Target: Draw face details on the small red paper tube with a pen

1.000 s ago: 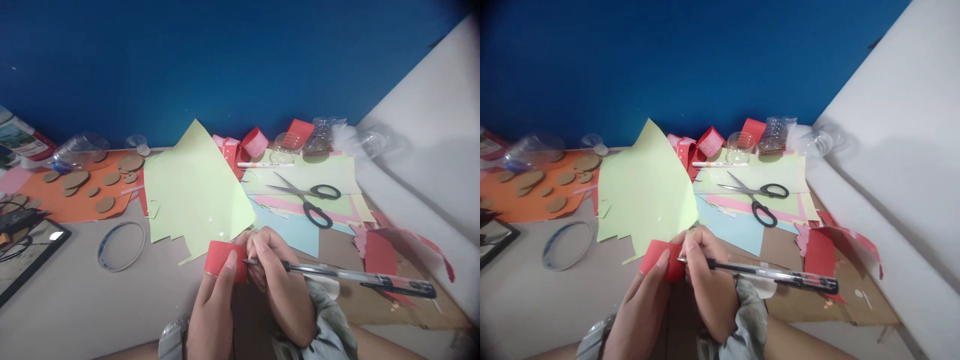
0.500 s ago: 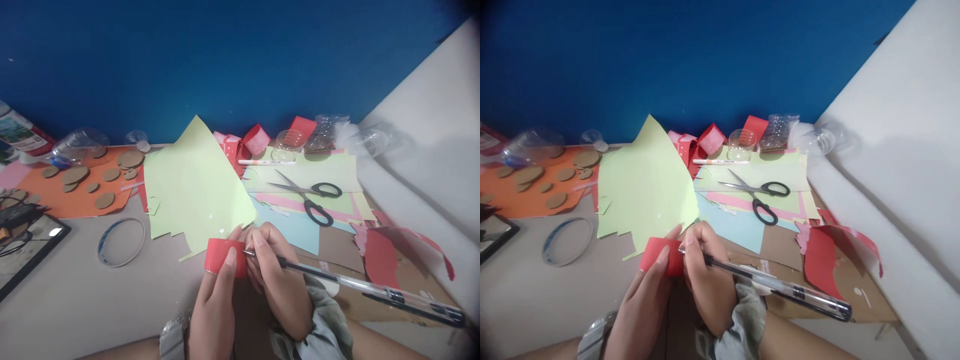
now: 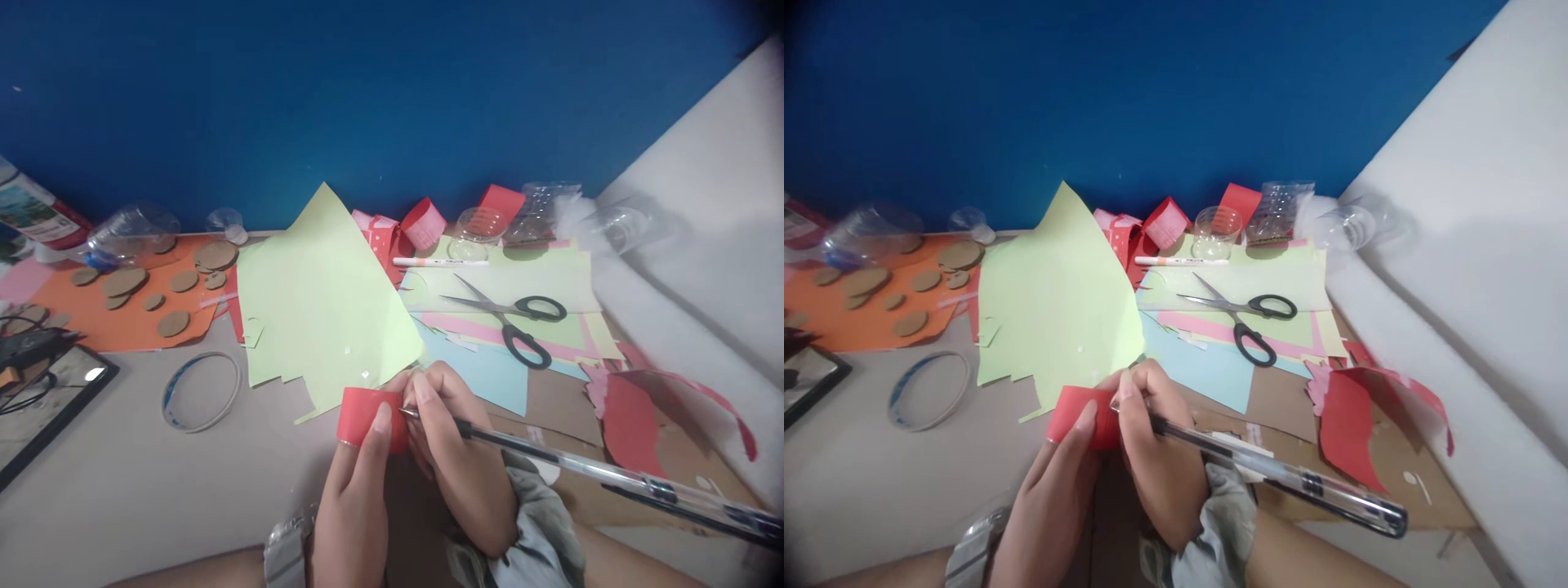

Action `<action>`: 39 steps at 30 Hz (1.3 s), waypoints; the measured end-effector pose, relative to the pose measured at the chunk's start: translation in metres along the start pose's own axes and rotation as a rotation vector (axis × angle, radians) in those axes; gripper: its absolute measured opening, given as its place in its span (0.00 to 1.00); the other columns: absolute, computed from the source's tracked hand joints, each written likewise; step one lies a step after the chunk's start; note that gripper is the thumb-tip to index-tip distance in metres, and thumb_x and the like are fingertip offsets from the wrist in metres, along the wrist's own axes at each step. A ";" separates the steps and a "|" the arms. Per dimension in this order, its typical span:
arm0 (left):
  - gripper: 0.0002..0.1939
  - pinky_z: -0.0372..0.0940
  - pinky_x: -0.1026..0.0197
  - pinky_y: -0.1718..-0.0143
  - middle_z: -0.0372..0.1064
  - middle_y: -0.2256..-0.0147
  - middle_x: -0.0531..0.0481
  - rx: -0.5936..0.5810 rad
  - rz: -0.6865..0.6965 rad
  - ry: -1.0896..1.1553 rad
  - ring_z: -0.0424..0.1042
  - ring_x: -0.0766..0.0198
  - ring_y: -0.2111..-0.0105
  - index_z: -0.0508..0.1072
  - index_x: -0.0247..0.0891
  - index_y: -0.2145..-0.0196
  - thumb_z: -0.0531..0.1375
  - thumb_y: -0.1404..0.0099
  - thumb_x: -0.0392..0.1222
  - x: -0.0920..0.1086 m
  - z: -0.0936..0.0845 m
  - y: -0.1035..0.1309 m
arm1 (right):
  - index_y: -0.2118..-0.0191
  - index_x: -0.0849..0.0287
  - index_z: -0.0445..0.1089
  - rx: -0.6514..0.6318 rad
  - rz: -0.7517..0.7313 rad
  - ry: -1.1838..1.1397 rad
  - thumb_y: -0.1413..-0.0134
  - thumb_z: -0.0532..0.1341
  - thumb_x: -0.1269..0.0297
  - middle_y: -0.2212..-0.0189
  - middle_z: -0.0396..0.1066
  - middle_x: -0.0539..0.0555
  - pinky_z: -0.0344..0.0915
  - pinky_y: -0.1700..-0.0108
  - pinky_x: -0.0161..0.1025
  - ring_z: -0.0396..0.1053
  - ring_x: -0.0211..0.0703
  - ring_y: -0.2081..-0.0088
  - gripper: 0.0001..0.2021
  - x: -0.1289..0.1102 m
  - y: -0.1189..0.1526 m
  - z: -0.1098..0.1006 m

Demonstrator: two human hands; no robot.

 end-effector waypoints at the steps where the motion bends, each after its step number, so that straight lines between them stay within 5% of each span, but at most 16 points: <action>1: 0.26 0.55 0.40 0.22 0.81 0.40 0.48 0.021 -0.016 -0.005 0.63 0.37 0.26 0.86 0.47 0.48 0.69 0.35 0.67 -0.001 -0.001 0.000 | 0.74 0.52 0.60 -0.003 -0.009 0.008 0.33 0.65 0.38 0.77 0.62 0.48 0.48 0.78 0.39 0.53 0.38 0.77 0.27 0.000 0.000 0.000; 4: 0.25 0.52 0.37 0.21 0.82 0.41 0.48 0.055 -0.028 0.000 0.63 0.36 0.27 0.86 0.47 0.49 0.69 0.34 0.65 -0.003 -0.004 -0.001 | 0.72 0.52 0.62 -0.012 -0.042 0.019 0.31 0.63 0.39 0.76 0.64 0.48 0.48 0.78 0.39 0.52 0.38 0.78 0.26 0.005 0.001 -0.001; 10: 0.20 0.62 0.45 0.25 0.83 0.42 0.49 0.028 0.034 0.012 0.67 0.39 0.28 0.87 0.47 0.51 0.69 0.32 0.61 -0.001 -0.004 -0.001 | 0.72 0.52 0.63 -0.016 -0.003 -0.048 0.30 0.63 0.40 0.80 0.59 0.44 0.45 0.80 0.39 0.45 0.36 0.81 0.25 0.015 -0.001 -0.004; 19: 0.20 0.60 0.45 0.24 0.83 0.42 0.51 0.021 0.028 0.045 0.66 0.40 0.28 0.87 0.49 0.51 0.70 0.33 0.62 -0.003 -0.005 -0.001 | 0.71 0.51 0.64 -0.032 -0.057 -0.001 0.27 0.61 0.43 0.81 0.55 0.45 0.49 0.77 0.40 0.50 0.40 0.78 0.23 0.014 -0.001 -0.005; 25: 0.21 0.61 0.45 0.25 0.82 0.41 0.52 0.024 0.018 0.035 0.66 0.41 0.28 0.87 0.49 0.51 0.70 0.34 0.63 -0.004 -0.007 -0.002 | 0.72 0.52 0.64 -0.048 -0.045 0.014 0.28 0.62 0.46 0.74 0.65 0.48 0.48 0.77 0.39 0.51 0.38 0.77 0.22 0.007 -0.001 -0.004; 34: 0.24 0.66 0.42 0.29 0.86 0.49 0.45 0.023 0.052 -0.014 0.73 0.37 0.33 0.87 0.46 0.51 0.67 0.31 0.65 0.000 -0.005 0.001 | 0.73 0.52 0.62 -0.046 -0.009 -0.050 0.31 0.65 0.48 0.79 0.58 0.46 0.50 0.75 0.39 0.53 0.41 0.76 0.22 0.002 -0.002 -0.002; 39: 0.24 0.59 0.40 0.24 0.84 0.44 0.48 0.028 0.011 -0.009 0.68 0.36 0.30 0.87 0.48 0.50 0.69 0.34 0.66 -0.002 -0.005 -0.001 | 0.73 0.52 0.63 -0.050 -0.058 -0.033 0.28 0.63 0.50 0.74 0.64 0.49 0.52 0.73 0.40 0.56 0.41 0.73 0.21 0.008 -0.001 -0.004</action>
Point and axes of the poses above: each hand's wrist, its own y-axis away from the middle knuckle, its own z-axis out of the palm, x = y × z, the point moved 3 cm from there along -y, towards the middle knuckle
